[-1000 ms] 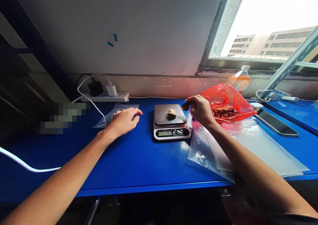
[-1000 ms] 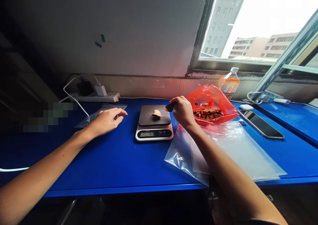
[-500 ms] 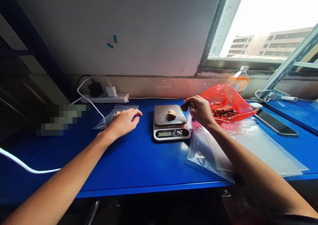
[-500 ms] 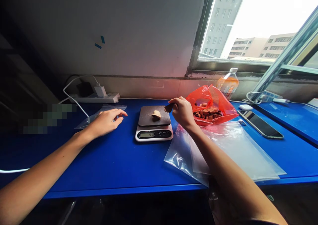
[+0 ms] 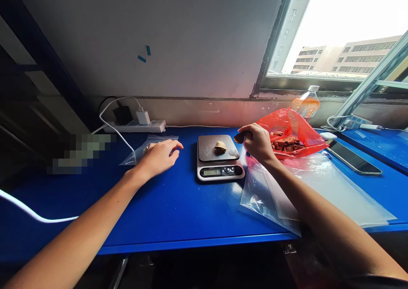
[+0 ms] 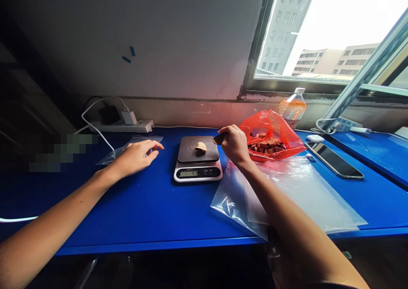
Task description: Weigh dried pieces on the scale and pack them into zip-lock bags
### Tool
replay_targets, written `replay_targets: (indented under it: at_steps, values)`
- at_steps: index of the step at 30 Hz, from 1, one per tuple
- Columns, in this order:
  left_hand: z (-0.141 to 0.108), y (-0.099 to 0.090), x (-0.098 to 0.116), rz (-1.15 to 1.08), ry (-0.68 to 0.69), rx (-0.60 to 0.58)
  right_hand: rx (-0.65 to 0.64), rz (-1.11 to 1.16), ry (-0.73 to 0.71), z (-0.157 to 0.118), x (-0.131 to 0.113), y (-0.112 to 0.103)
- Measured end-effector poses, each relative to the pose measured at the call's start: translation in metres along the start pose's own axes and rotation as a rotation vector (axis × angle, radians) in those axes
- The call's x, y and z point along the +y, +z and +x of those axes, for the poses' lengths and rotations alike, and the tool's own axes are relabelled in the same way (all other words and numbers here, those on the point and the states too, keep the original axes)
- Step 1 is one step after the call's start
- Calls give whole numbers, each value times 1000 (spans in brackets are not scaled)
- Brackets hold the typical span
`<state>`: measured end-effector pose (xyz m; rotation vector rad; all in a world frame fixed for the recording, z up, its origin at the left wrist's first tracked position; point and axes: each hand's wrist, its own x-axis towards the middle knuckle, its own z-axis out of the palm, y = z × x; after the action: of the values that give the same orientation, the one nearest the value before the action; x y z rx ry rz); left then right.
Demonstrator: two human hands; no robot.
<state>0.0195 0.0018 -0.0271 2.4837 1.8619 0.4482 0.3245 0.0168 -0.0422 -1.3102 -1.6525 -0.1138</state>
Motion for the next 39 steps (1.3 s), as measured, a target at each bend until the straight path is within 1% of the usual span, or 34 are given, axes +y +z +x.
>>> replay_targets:
  at_steps: [10, 19, 25, 30, 33, 35, 36, 39]
  values:
    - [1, 2, -4, -5, 38, 27, 1, 71, 72, -1, 0, 2]
    - [0, 0, -4, -19, 44, 22, 21, 48, 125, -5, -4, 5]
    - [0, 1, -4, -7, 41, 28, 8, 23, 91, -7, -6, 16]
    - [0, 0, -4, -4, 49, 26, -55, 95, 137, -10, -11, 26]
    - [1, 0, -4, 0, 57, 30, -151, 119, 108, -12, -15, 26]
    - [1, -1, -4, -4, 64, 30, -220, 128, 86, -12, -18, 23]
    - [1, -1, -4, -7, 66, 32, -235, 126, 75, -11, -19, 21]
    - [0, -2, -3, -13, 76, 37, -204, 71, 40, -4, -20, 9]
